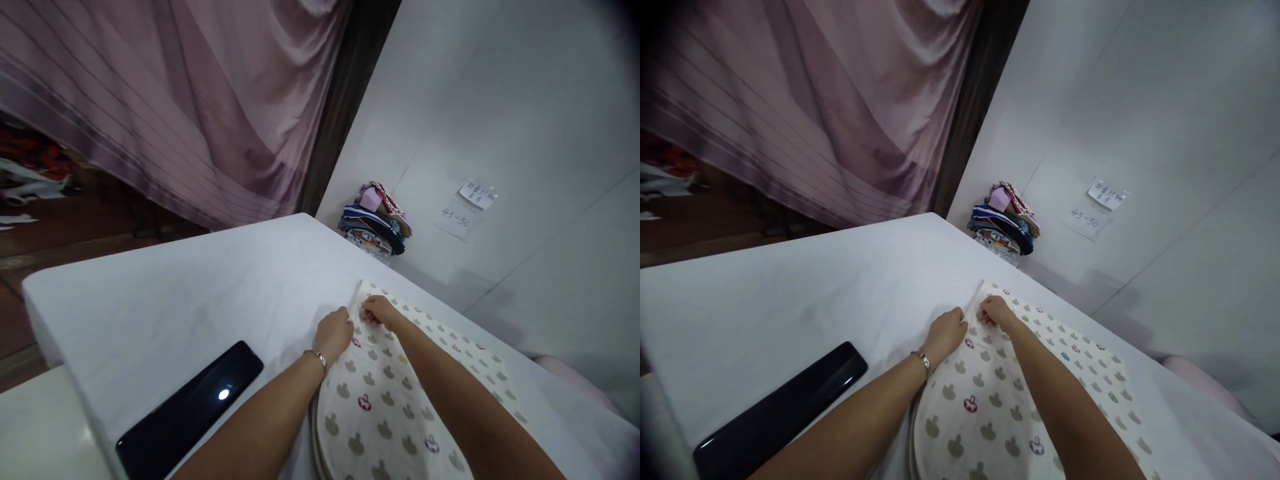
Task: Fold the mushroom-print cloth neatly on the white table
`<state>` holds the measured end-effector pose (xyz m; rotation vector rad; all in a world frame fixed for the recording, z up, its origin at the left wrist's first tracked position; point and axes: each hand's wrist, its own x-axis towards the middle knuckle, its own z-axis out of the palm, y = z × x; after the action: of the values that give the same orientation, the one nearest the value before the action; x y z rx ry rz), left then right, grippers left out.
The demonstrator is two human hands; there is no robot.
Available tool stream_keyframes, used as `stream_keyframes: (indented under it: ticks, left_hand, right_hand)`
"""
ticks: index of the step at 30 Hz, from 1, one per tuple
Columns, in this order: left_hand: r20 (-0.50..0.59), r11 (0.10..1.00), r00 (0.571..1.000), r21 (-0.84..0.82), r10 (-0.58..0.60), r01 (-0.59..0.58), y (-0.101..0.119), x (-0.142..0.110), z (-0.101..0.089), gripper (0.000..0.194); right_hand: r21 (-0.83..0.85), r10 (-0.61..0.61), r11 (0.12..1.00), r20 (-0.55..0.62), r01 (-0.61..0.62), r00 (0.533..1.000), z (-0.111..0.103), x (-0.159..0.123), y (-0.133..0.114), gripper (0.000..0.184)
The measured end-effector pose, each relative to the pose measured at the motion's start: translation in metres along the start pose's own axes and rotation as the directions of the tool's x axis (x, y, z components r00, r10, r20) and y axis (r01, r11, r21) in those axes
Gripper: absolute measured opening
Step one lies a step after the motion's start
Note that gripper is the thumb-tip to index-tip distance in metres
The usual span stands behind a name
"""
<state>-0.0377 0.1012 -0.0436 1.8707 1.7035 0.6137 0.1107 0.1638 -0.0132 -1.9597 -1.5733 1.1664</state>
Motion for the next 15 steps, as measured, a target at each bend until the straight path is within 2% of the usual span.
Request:
stream_keyframes:
  ticks: [4,8,11,15]
  left_hand:
    - [0.003,0.98,0.989,0.129,0.15,-0.15,0.009,-0.008,0.002,0.022]
    - [0.054,0.955,0.969,0.165,0.242,-0.247,0.013,-0.011,0.004,0.022]
    - [0.071,0.953,0.965,0.155,0.254,-0.262,0.014,-0.013,0.004,0.022]
    - [0.045,0.966,0.977,0.15,0.207,-0.212,0.014,-0.014,0.004,0.024]
  right_hand:
    - [-0.112,-0.003,0.994,-0.183,-0.018,0.983,-0.015,0.029,-0.012,0.019]
    - [-0.305,-0.04,0.951,-0.277,-0.049,0.96,-0.015,0.055,-0.018,0.027]
    - [-0.446,-0.078,0.892,-0.318,-0.076,0.945,-0.012,0.067,-0.019,0.028]
    - [-0.556,-0.095,0.825,-0.312,-0.1,0.945,-0.011,0.077,-0.019,0.03]
